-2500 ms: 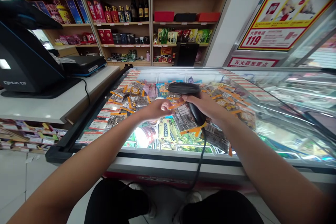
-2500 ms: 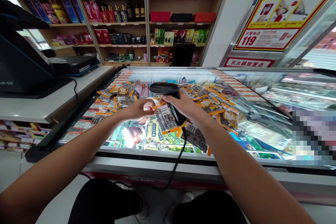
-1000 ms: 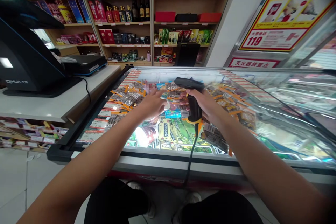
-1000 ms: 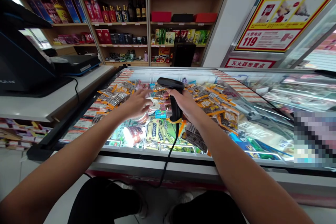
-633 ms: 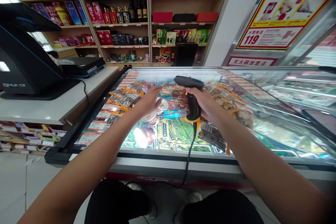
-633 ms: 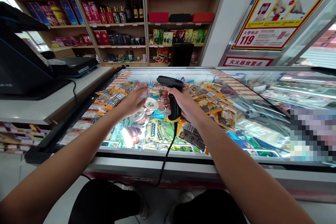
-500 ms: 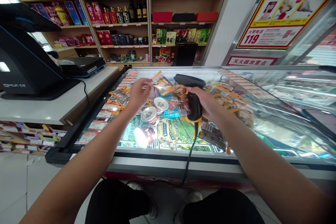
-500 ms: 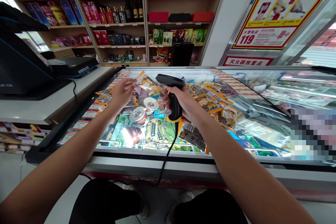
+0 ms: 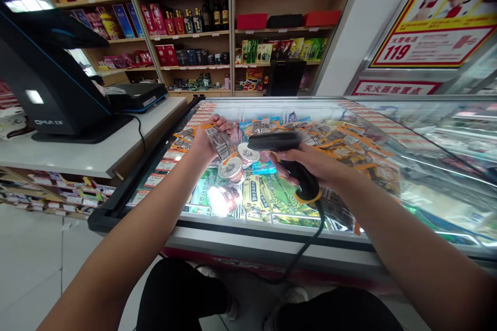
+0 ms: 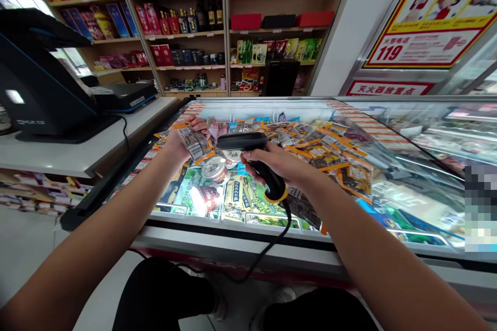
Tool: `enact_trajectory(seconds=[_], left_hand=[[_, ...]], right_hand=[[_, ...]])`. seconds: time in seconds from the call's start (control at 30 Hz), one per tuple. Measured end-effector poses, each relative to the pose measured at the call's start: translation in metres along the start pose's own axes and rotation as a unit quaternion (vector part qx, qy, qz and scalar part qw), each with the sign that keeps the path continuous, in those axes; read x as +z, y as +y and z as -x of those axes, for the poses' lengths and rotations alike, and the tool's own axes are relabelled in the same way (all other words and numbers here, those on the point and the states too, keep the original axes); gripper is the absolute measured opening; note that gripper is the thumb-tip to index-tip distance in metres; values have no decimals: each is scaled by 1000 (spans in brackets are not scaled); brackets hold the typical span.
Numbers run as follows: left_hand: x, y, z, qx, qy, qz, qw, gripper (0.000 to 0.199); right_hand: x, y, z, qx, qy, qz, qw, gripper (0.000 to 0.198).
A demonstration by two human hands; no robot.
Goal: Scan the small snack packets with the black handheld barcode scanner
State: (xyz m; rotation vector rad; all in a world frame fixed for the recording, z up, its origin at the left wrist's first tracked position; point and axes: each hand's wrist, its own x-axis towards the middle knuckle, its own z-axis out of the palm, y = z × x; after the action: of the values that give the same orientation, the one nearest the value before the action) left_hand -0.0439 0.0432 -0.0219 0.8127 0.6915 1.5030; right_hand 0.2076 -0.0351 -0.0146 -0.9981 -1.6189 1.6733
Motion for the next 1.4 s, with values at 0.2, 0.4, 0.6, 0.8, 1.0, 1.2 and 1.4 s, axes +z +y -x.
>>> enact_trajectory(seconds=[0.2,0.4,0.6,0.8,1.0,1.2,1.4], left_hand=[[6,-5,5,-36,-71,-21,997,19],[7,-13,8,-108,-172,13,979,17],[13,-15,10,-121,-156,-34,980,20],[-5,16,8,25,-161,-284,945,14],[-33,30,4,134,-85,-810,565,14],[-20,5,14,151,-145,-892,401,26],[-1,-13,28,212,-194,-851,439,25]], right_hand=[[0,1,1,-11,-34,1,999,28],[-5,5,1,-31,-47,4,998,27],[-1,3,4,-31,-50,14,998,27],[-12,0,-2,-77,125,130,981,30],[-30,1,-6,70,259,416,869,52],[-27,4,-8,92,194,472,855,45],[-26,2,-9,111,155,464,865,54]])
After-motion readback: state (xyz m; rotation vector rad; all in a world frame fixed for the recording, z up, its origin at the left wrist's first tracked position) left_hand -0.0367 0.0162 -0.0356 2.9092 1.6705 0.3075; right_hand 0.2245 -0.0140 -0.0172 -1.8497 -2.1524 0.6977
